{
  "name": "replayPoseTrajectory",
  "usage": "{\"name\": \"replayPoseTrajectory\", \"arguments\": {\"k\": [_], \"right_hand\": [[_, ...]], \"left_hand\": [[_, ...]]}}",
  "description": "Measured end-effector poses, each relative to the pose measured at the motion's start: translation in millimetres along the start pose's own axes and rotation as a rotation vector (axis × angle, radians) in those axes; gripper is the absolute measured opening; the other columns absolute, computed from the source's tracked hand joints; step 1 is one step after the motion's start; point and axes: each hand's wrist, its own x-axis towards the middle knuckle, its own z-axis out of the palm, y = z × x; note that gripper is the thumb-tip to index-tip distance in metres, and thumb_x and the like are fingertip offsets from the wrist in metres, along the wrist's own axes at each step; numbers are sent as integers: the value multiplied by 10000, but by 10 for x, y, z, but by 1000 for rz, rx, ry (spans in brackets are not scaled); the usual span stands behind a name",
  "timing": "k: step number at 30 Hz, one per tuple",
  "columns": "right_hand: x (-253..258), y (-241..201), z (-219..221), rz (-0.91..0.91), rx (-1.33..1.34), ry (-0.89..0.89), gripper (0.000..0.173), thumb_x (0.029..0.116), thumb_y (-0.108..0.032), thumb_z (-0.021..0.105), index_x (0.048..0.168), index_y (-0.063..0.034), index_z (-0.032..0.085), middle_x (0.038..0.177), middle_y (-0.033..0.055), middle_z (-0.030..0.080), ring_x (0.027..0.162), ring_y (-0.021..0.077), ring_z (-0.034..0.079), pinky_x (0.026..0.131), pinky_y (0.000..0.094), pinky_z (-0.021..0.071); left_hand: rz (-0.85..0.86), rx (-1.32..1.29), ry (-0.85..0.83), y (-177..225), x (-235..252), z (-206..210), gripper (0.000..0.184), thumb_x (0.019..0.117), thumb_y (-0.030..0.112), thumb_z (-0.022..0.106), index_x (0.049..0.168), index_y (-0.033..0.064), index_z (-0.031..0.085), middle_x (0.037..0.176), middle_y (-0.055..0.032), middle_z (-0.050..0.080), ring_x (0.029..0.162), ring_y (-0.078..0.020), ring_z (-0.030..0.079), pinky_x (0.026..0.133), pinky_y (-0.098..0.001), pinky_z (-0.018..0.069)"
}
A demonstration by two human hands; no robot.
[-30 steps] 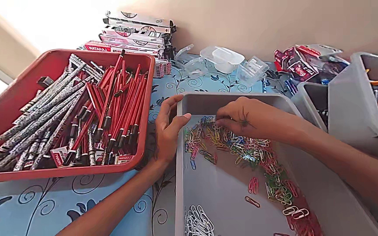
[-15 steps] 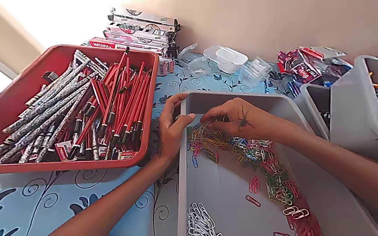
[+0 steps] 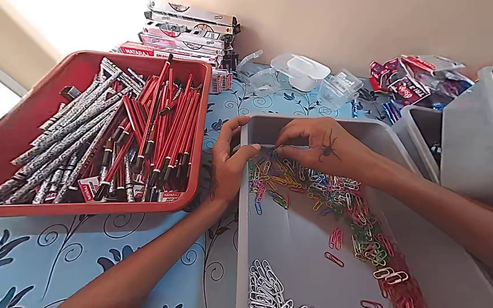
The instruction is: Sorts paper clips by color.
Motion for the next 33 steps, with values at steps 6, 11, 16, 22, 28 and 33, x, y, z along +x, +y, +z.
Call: {"name": "replayPoseTrajectory", "arguments": {"k": [6,11,16,22,28,33], "right_hand": [[65,-176,-37,312,361,-89,322,1005,-64,629,1318,7,636,1084,69,754,863,5,695,782,158,548],[-41,-35,5,37,-114,-64,221,989,-28,575,1146,-34,732,977,126,736,883,244,710,769,421,557],[-62,-20,-48,28,-270,-207,189,960,-12,648,1129,3,731,1015,187,717,965,360,702,800,519,549],[-65,77,-73,98,-126,-169,144,965,-51,654,1091,-35,724,930,127,719,842,284,698,732,487,545],[-71,78,-78,78,-108,-83,174,987,-72,588,1087,-66,730,918,76,716,829,198,677,716,409,534],[-48,22,-111,136,-114,-76,225,1016,-83,548,1192,-78,689,917,66,716,792,179,679,699,399,540]], "left_hand": [[-9,12,-4,-1,-4,0,515,884,2,467,1396,55,490,1126,15,643,892,29,634,759,-141,522],[-22,5,-8,9,-11,-10,514,893,4,478,1401,79,491,1133,24,649,889,29,644,753,-139,531],[-28,31,-19,35,-16,-14,521,892,4,479,1409,69,480,1148,30,643,917,37,639,779,-137,526],[-43,35,-18,45,-17,-18,525,892,11,483,1413,85,484,1149,31,642,913,36,637,769,-137,526],[-40,32,-20,34,-26,-32,521,898,4,487,1412,95,482,1168,26,644,907,32,641,756,-136,526],[-39,37,-20,39,-26,-28,534,898,-14,478,1422,84,472,1150,21,647,886,32,640,749,-133,526]]}}
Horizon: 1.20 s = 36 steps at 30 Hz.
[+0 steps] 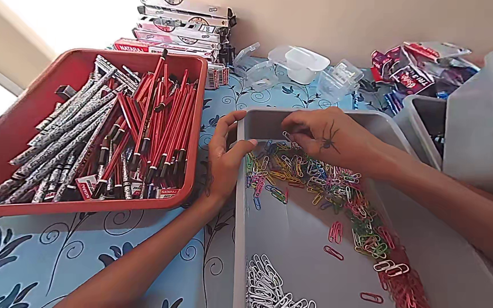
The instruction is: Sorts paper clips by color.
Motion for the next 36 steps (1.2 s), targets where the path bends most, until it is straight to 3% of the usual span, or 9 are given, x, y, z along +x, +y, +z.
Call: {"name": "replayPoseTrajectory", "arguments": {"k": [5,10,13,17,24,26,29,33,36], "right_hand": [[21,-60,44,-35,98,52,287,998,-22,459,1086,-80,726,820,0,627,674,28,493,609,208,392],[91,24,209,-347,26,-49,269,989,-130,512,1108,-50,739,959,90,666,884,193,652,735,339,531],[120,-12,253,-451,-10,-105,204,963,-188,656,1069,-44,755,972,107,671,859,216,671,716,356,552],[113,-8,247,-496,-67,-110,137,937,-131,652,934,-21,735,894,122,650,827,256,659,699,391,534],[25,-74,120,-412,213,-160,142,935,-183,651,915,-65,728,820,16,648,734,53,591,631,195,471],[-72,-231,20,-412,441,-365,130,936,-158,681,956,-46,745,815,-16,689,722,-19,609,632,129,489],[-129,-376,-5,-368,756,-610,213,994,-91,633,1176,2,695,986,7,730,830,-32,665,734,113,556],[-87,-316,170,-324,421,-240,119,969,-62,625,1034,-67,725,847,-29,712,687,-19,633,608,136,527],[-68,-213,307,-285,147,-115,122,932,-117,646,1014,-75,726,842,18,671,729,107,625,633,298,516]], "left_hand": [[-3,17,-11,4,-12,-5,536,902,-7,469,1428,93,466,1173,11,637,902,30,633,760,-136,518],[6,21,-8,-5,-9,-10,537,899,-2,469,1427,97,469,1151,20,645,886,29,635,742,-136,522],[2,32,-12,3,-14,-10,533,905,-1,465,1429,97,465,1150,26,646,880,36,635,739,-131,520],[-1,44,-8,2,-7,-11,539,896,8,472,1426,106,474,1149,32,645,884,36,634,738,-130,517],[4,-45,27,-2,66,33,489,858,3,496,1347,22,485,1093,17,648,923,7,651,796,-158,541],[-2,-34,17,-5,43,26,495,882,7,495,1376,46,487,1105,20,657,913,15,652,785,-150,538],[2,-41,22,-38,5,30,474,929,-3,506,1397,70,493,1118,3,667,911,5,659,793,-156,536],[11,-60,28,-6,70,49,481,864,-11,492,1344,5,489,1074,9,650,925,4,649,804,-154,535],[13,-51,31,0,73,43,491,852,-10,492,1344,5,489,1074,10,650,925,4,649,798,-154,534]]}}
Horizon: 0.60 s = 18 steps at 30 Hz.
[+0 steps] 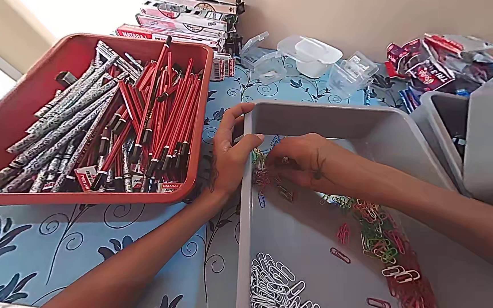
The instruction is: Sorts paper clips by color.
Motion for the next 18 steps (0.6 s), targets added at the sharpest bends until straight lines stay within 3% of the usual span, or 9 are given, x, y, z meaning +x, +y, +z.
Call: {"name": "replayPoseTrajectory", "arguments": {"k": [2,6,9,11,13,15,18], "right_hand": [[3,23,21,18,-40,-13,110,943,-143,673,1003,-75,734,874,42,674,798,149,653,693,334,539],[13,8,-31,2,-63,-32,89,926,-168,671,945,-96,719,836,20,632,769,134,625,651,319,507],[-15,-39,-112,110,-49,17,59,924,-128,677,953,-104,723,842,8,684,730,113,639,621,320,521],[-36,-111,-190,189,23,27,49,938,-146,683,949,-129,727,794,-35,673,661,47,592,575,244,471],[-51,-156,-270,114,339,-53,41,927,-122,707,919,-101,742,725,-74,667,581,-37,558,499,128,444],[-40,-158,-308,-43,613,-240,111,965,-125,686,982,-55,769,819,-79,715,675,-74,608,579,83,503],[-17,-163,-191,-60,430,-117,134,983,-127,657,983,-58,772,822,-57,717,693,-70,611,597,78,490]], "left_hand": [[1,3,-1,-2,-2,2,491,849,-16,494,1339,5,490,1081,7,649,929,3,649,804,-156,534],[-6,-3,0,1,4,-6,507,844,-10,500,1351,3,491,1090,-5,656,928,-5,653,798,-162,539],[-1,2,-4,-2,3,-8,503,848,-10,499,1351,-1,493,1090,-2,656,931,-2,649,808,-160,533],[3,-5,-3,-9,1,-3,495,849,-12,500,1343,3,494,1065,7,659,916,2,652,798,-158,535],[-1,-4,-8,-11,-9,-1,495,862,-15,498,1356,11,489,1080,-1,653,918,-3,653,795,-161,541],[2,14,-18,-37,-46,-6,488,906,-5,485,1392,34,476,1102,-13,648,915,-10,646,793,-172,540],[-5,-3,0,-5,-15,1,484,869,-22,496,1352,1,490,1072,2,653,911,-2,654,797,-163,544]]}}
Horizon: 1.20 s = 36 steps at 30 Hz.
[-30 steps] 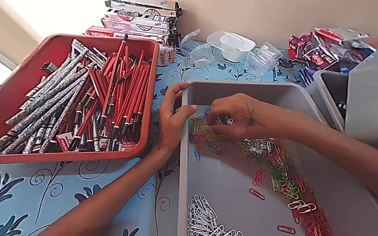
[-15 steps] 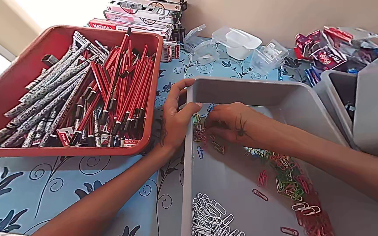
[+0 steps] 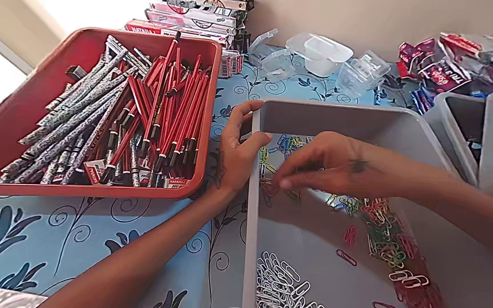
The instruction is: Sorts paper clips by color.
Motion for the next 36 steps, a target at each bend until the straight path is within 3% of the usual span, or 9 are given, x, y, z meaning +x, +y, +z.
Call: {"name": "replayPoseTrajectory", "arguments": {"k": [4,6,10,16,18,20,24,30,36], "right_hand": [[70,204,183,-49,-409,160,156,928,-116,647,1036,-86,757,885,13,684,746,54,611,645,195,496],[109,219,217,-46,-476,147,165,922,-126,647,1041,-93,757,941,50,677,813,145,652,668,301,527],[101,224,219,-23,-514,122,146,915,-145,679,1024,-86,755,933,72,669,815,187,662,659,337,529],[60,199,173,27,-506,130,147,936,-173,599,978,-63,688,885,44,617,767,136,606,623,291,476],[45,118,117,66,-404,170,111,945,-164,613,953,-89,694,790,-21,620,667,43,556,567,212,442],[20,29,37,89,-106,106,88,955,-136,665,907,-80,712,652,-70,587,521,-43,468,455,120,359],[-35,40,-74,23,294,-221,85,960,-104,673,938,-48,733,735,-84,664,659,-62,596,578,86,485],[20,60,0,82,146,-54,84,969,-99,674,929,-70,742,756,-86,680,638,-80,578,559,81,469],[-93,-26,98,5,-185,-92,133,959,-202,674,976,-94,749,792,-68,677,634,-57,540,550,106,428]], "left_hand": [[0,1,-3,6,14,2,495,855,-21,487,1349,-1,486,1075,2,653,919,-3,653,804,-162,539],[1,7,0,6,13,-5,496,855,-20,485,1351,0,484,1079,-2,655,924,-5,656,809,-165,542],[13,10,-6,1,14,-2,497,849,-28,486,1345,-5,476,1053,12,653,922,0,656,813,-163,542],[27,29,-20,-8,22,-22,501,839,-14,480,1340,3,481,1072,16,655,935,-1,654,817,-167,541],[17,21,-17,7,24,-14,494,840,-22,480,1333,7,480,1068,21,655,934,3,654,817,-164,542],[8,9,-16,11,22,-12,498,843,-30,479,1339,5,477,1067,15,655,929,-2,658,813,-163,543],[1,27,-28,-42,-42,-14,503,896,-25,461,1393,56,464,1101,-22,657,892,-27,656,777,-179,539],[18,18,-20,-5,21,-16,500,842,-26,491,1342,-17,474,1072,-8,649,927,-6,650,806,-165,537],[20,14,-14,-7,28,-8,514,827,-17,495,1341,-10,482,1077,-17,650,912,-10,654,789,-164,540]]}}
